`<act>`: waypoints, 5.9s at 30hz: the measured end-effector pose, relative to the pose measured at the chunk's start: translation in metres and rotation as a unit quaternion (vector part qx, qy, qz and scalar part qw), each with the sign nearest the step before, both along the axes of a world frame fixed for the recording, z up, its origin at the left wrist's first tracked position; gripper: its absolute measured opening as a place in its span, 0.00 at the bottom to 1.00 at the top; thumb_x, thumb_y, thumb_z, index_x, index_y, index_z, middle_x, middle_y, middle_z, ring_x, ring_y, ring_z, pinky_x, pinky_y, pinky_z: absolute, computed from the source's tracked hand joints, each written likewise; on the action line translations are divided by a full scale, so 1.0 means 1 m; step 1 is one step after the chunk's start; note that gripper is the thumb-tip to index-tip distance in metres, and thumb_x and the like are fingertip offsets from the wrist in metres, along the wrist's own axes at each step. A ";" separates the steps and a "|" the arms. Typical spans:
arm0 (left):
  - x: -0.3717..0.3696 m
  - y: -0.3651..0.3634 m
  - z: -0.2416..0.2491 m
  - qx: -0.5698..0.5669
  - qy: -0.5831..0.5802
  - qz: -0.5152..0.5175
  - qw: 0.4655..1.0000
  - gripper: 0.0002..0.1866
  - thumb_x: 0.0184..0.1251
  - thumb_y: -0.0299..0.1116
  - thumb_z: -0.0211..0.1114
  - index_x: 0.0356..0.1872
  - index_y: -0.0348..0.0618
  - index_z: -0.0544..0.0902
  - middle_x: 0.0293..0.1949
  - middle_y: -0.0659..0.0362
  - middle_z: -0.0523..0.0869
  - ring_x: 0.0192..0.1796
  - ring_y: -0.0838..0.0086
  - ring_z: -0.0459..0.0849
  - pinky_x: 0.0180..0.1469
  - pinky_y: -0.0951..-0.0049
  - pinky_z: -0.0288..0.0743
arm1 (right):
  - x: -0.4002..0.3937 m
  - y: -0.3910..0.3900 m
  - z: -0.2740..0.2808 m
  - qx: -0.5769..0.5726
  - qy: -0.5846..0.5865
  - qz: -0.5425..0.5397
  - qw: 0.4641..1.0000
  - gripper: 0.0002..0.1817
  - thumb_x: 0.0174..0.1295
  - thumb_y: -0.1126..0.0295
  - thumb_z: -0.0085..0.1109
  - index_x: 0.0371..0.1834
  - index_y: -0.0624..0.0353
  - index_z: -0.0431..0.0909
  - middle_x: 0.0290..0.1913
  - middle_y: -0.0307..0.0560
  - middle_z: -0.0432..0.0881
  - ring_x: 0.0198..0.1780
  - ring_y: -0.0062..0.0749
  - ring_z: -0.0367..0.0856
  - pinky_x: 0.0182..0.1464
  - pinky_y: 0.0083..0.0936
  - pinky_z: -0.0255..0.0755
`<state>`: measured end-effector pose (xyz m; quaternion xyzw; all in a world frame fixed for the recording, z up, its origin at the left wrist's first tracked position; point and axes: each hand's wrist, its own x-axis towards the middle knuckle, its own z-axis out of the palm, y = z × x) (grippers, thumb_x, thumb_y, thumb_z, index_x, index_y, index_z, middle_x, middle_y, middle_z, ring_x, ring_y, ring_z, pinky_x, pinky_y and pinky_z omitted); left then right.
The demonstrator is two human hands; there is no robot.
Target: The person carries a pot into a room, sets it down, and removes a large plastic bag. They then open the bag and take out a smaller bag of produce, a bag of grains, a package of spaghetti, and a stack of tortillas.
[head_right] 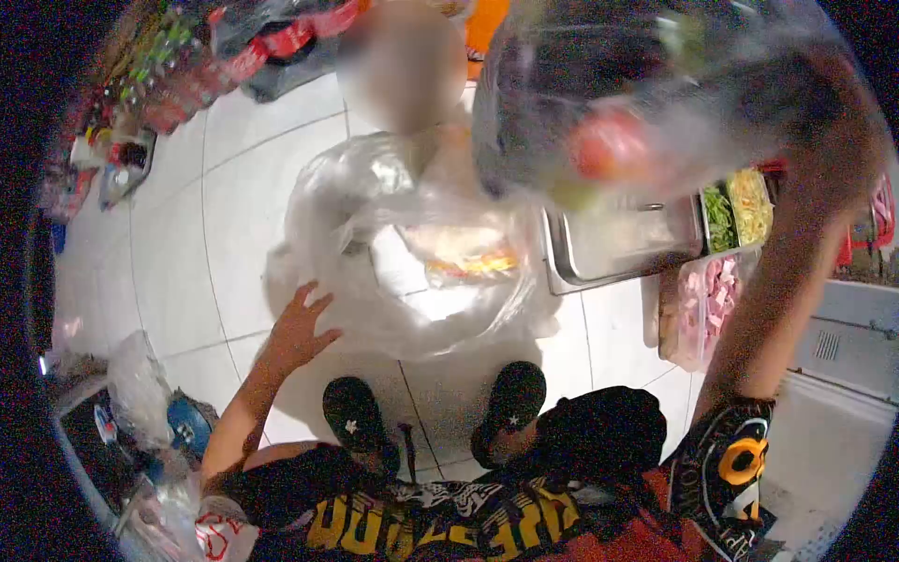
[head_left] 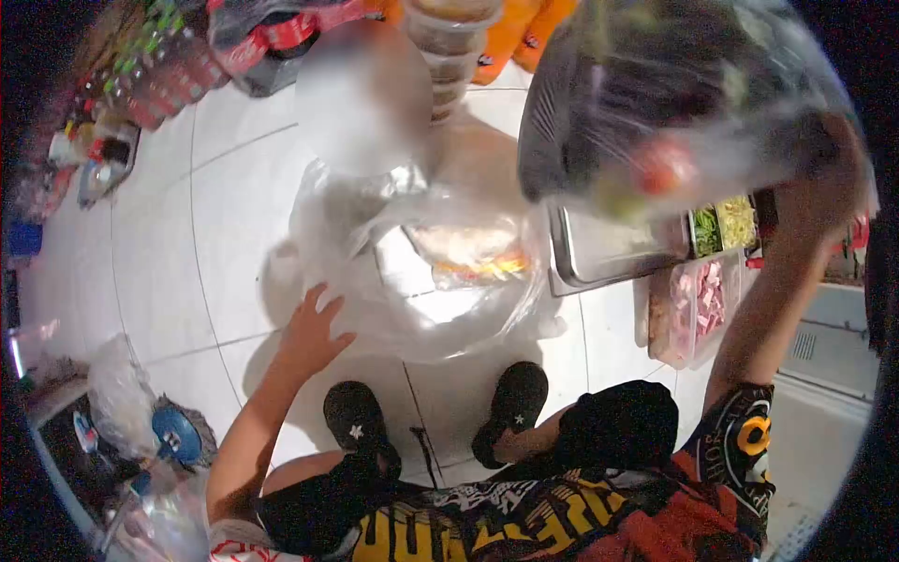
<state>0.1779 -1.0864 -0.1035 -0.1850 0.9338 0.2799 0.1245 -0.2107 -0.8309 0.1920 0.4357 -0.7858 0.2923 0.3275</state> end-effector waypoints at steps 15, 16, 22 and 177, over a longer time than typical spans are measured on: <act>0.050 -0.002 0.092 0.072 -0.129 0.220 0.964 0.27 0.45 0.35 0.63 0.51 0.45 0.68 0.60 0.46 0.52 0.59 0.56 0.58 0.55 0.66 0.60 | -0.209 -0.066 -0.250 -0.277 -0.131 0.051 0.950 0.24 0.35 0.73 0.59 0.41 0.61 0.66 0.36 0.49 0.75 0.36 0.37 0.75 0.44 0.22 0.65; 0.044 -0.004 0.097 0.076 -0.163 0.218 0.959 0.28 0.45 0.34 0.63 0.52 0.46 0.67 0.61 0.48 0.50 0.60 0.56 0.57 0.55 0.64 0.60 | -0.212 -0.060 -0.260 -0.161 -0.026 0.015 0.986 0.22 0.36 0.74 0.56 0.41 0.60 0.67 0.37 0.50 0.75 0.38 0.40 0.75 0.44 0.21 0.65; -0.011 0.000 0.120 0.035 -0.220 0.152 0.963 0.29 0.43 0.36 0.63 0.52 0.48 0.67 0.60 0.45 0.50 0.50 0.55 0.70 0.51 0.67 0.65 | -0.255 -0.057 -0.279 -0.074 -0.348 -0.127 0.926 0.27 0.36 0.62 0.64 0.43 0.57 0.69 0.40 0.52 0.75 0.43 0.41 0.74 0.47 0.27 0.65; -0.160 -0.052 0.018 -0.169 -0.001 0.181 0.969 0.23 0.49 0.48 0.47 0.37 0.40 0.76 0.35 0.48 0.79 0.40 0.58 0.76 0.41 0.64 0.69 | 0.220 -0.162 -0.354 0.426 -0.169 0.376 0.806 0.33 0.40 0.60 0.60 0.54 0.41 0.60 0.61 0.55 0.50 0.56 0.51 0.57 0.56 0.39 0.54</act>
